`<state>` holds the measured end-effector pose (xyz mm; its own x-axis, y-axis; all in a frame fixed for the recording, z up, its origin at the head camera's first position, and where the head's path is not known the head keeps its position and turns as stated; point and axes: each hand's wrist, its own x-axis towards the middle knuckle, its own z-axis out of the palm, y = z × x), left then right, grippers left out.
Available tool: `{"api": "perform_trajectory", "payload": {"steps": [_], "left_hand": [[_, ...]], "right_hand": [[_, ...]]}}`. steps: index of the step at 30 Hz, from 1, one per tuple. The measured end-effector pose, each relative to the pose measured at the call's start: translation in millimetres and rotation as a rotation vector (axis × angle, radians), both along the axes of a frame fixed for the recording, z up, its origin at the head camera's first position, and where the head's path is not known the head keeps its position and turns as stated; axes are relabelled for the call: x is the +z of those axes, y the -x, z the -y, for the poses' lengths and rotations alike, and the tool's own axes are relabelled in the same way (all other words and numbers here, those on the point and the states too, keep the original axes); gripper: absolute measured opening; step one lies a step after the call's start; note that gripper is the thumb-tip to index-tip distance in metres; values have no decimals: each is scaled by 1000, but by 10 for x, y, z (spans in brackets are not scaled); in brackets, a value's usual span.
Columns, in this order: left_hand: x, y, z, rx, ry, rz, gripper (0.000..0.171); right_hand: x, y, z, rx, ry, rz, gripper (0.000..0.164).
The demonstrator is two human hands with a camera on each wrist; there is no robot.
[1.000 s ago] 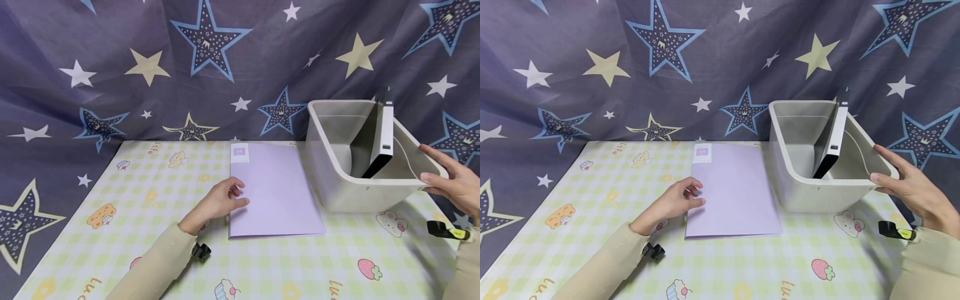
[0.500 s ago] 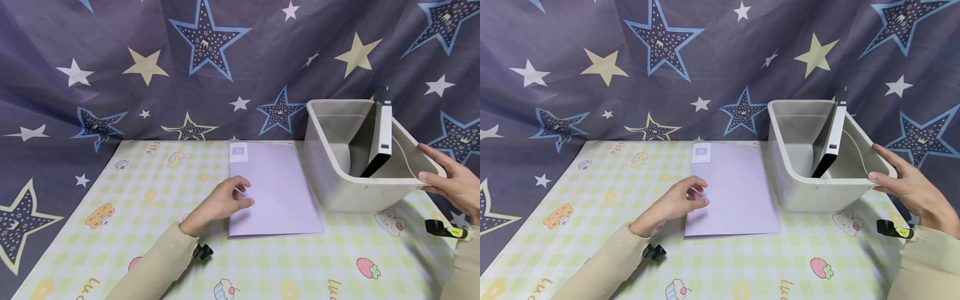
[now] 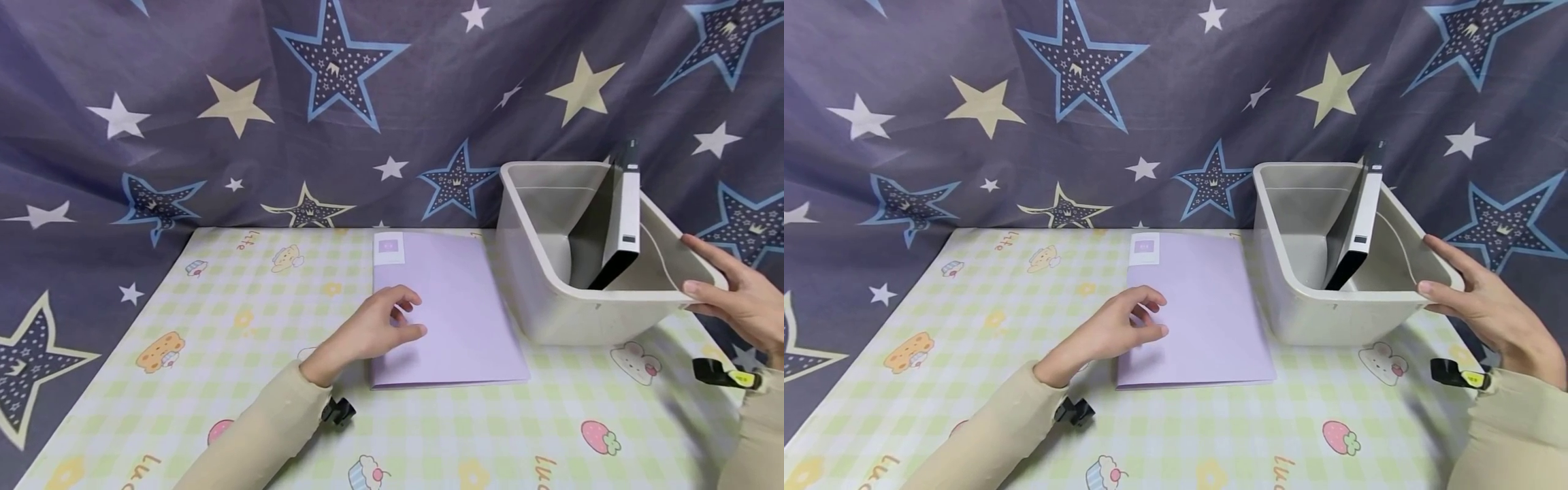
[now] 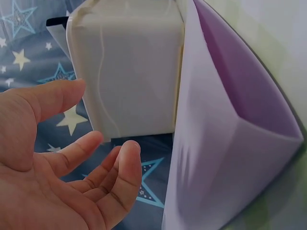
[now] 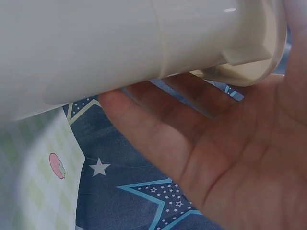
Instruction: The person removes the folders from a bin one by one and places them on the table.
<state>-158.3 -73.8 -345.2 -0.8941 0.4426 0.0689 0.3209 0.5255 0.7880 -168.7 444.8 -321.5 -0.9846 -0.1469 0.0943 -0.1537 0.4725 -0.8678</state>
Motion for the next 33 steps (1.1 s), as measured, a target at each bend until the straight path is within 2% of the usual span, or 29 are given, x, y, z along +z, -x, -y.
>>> {"api": "perform_trajectory", "payload": {"steps": [12, 18, 22, 25, 30, 33], "left_hand": [[55, -19, -139, -45, 8, -16, 35], [69, -14, -185, -61, 8, -28, 34], [90, -9, -211, -69, 11, -42, 34], [114, -10, -233, -75, 15, -47, 34], [149, -13, -276, -85, 19, -51, 34], [161, -9, -305, -91, 23, -55, 34]], "right_hand": [[1, -3, 6, 26, 52, -6, 78], [7, -6, 11, 51, 165, 18, 77], [4, -4, 9, 54, 170, 18, 77], [7, -1, 11, 47, 124, 13, 78], [11, 8, 7, 48, 129, 21, 78], [12, 9, 4, 55, 177, 29, 78]]}}
